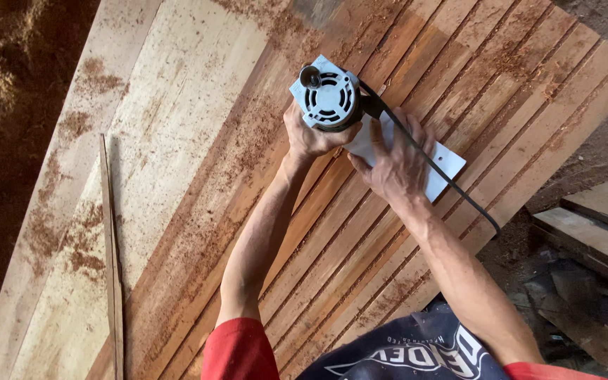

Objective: The person uses a handheld electric router to carve parallel grooves into a large wooden board. They guide the tool along the wood surface, creating a series of evenly spaced lines while wood shavings accumulate on the board.

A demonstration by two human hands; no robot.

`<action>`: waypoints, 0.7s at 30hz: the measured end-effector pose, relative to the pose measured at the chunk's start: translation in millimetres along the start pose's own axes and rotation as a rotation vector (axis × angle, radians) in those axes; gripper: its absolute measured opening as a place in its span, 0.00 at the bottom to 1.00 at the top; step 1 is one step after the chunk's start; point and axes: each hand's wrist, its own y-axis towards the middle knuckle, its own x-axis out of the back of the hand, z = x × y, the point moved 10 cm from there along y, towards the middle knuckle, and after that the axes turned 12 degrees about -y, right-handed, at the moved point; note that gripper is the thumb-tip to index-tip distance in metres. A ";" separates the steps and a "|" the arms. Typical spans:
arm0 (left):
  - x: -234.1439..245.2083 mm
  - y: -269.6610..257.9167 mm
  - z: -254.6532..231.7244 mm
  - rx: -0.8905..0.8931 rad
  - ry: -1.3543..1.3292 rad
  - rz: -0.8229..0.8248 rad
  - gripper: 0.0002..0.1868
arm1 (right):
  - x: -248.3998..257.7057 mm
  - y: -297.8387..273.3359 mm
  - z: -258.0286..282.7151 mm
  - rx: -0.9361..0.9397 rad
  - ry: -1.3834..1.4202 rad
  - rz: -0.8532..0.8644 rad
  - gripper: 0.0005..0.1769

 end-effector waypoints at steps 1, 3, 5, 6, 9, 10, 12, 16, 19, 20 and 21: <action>-1.5 0.2 1.9 0.011 0.008 -0.001 0.35 | 0.7 1.0 -0.1 0.009 0.015 0.003 0.45; -6.0 3.7 8.5 0.040 -0.066 0.017 0.38 | 1.2 4.3 -3.4 0.012 0.045 0.011 0.44; -13.5 10.1 17.0 0.071 -0.109 0.019 0.40 | 2.5 10.5 -10.0 0.020 0.019 0.007 0.44; -18.4 15.9 22.6 0.089 -0.113 0.014 0.40 | 2.8 16.2 -15.3 0.025 -0.021 0.002 0.44; -30.7 28.3 27.6 0.089 -0.096 0.020 0.41 | 3.2 27.1 -27.0 0.017 -0.046 0.009 0.45; -34.6 35.0 27.1 0.077 -0.086 0.023 0.42 | 3.0 31.3 -31.7 0.012 -0.041 0.012 0.46; -36.9 38.1 18.4 0.024 -0.140 0.016 0.41 | 4.8 33.3 -34.8 0.016 -0.019 -0.009 0.47; -39.1 40.6 16.6 0.028 -0.103 0.009 0.40 | 6.0 34.0 -36.0 0.031 -0.031 -0.069 0.49; -44.2 44.9 24.9 0.048 -0.101 0.037 0.41 | 3.2 37.8 -39.6 0.054 -0.097 -0.064 0.48; -46.1 46.3 25.4 0.025 -0.095 0.042 0.42 | 1.9 38.2 -41.8 0.048 -0.088 -0.054 0.49; -48.2 50.0 25.7 -0.002 -0.090 0.045 0.43 | 0.8 40.2 -44.8 0.042 -0.081 -0.046 0.50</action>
